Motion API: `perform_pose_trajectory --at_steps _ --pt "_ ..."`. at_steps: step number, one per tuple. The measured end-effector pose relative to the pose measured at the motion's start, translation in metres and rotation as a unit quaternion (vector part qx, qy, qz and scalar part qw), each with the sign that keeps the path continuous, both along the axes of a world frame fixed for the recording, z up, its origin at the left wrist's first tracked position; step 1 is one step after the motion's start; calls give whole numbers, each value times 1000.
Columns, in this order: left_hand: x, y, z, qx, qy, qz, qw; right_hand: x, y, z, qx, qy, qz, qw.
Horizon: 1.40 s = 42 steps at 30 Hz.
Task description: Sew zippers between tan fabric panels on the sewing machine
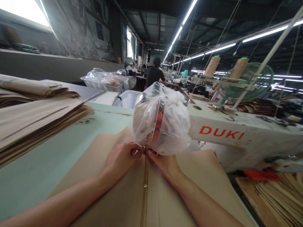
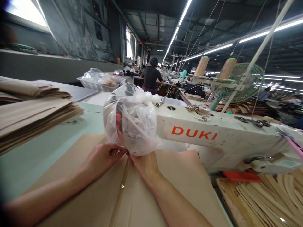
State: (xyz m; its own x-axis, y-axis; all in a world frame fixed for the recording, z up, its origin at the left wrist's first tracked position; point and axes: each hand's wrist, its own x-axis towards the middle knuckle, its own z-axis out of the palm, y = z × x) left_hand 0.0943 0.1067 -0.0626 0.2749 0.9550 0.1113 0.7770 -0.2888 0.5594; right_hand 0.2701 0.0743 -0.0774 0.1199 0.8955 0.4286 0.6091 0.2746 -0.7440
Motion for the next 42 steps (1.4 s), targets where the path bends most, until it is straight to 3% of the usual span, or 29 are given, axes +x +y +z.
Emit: perform_pose_trajectory --at_steps 13,25,42 --pt "-2 -2 -2 13 -26 -13 999 -2 4 -10 -30 -14 9 999" --pt "-2 0 -2 5 -30 -11 999 -1 -3 -1 -20 -13 -14 1000" --pt "-2 0 -2 -6 -29 -17 999 -4 -1 -8 -29 -34 -17 999"
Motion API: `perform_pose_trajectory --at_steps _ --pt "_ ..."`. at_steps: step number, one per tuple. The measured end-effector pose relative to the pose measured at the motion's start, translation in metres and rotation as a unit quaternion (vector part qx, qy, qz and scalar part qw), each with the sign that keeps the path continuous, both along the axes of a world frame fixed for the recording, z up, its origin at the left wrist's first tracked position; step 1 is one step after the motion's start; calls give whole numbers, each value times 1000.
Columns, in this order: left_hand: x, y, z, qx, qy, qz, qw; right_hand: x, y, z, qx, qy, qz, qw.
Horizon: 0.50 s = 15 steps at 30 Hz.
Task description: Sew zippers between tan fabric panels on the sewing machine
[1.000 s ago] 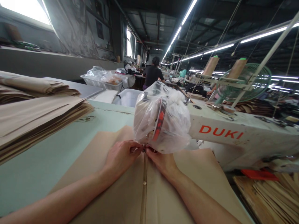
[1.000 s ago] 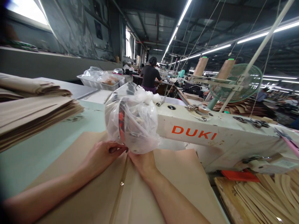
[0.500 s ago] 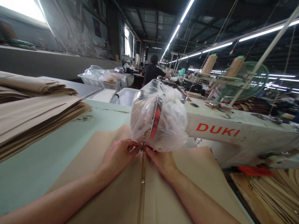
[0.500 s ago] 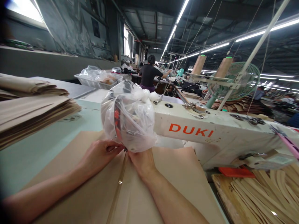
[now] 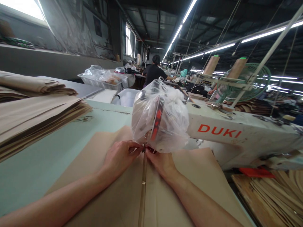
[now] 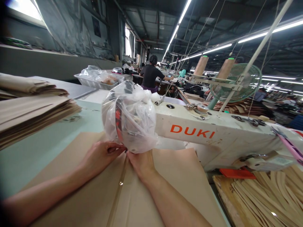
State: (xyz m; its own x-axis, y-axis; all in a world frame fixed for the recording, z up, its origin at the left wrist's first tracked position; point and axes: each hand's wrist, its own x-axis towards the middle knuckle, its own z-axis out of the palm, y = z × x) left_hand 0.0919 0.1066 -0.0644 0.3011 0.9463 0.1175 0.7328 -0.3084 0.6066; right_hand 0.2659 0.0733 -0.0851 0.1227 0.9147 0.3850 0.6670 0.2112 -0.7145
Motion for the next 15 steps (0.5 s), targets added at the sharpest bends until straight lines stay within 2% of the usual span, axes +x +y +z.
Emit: perform_pose_trajectory --at_steps 15 --pt "-1 0 -1 24 10 -13 1000 -1 1 3 -12 46 17 999"
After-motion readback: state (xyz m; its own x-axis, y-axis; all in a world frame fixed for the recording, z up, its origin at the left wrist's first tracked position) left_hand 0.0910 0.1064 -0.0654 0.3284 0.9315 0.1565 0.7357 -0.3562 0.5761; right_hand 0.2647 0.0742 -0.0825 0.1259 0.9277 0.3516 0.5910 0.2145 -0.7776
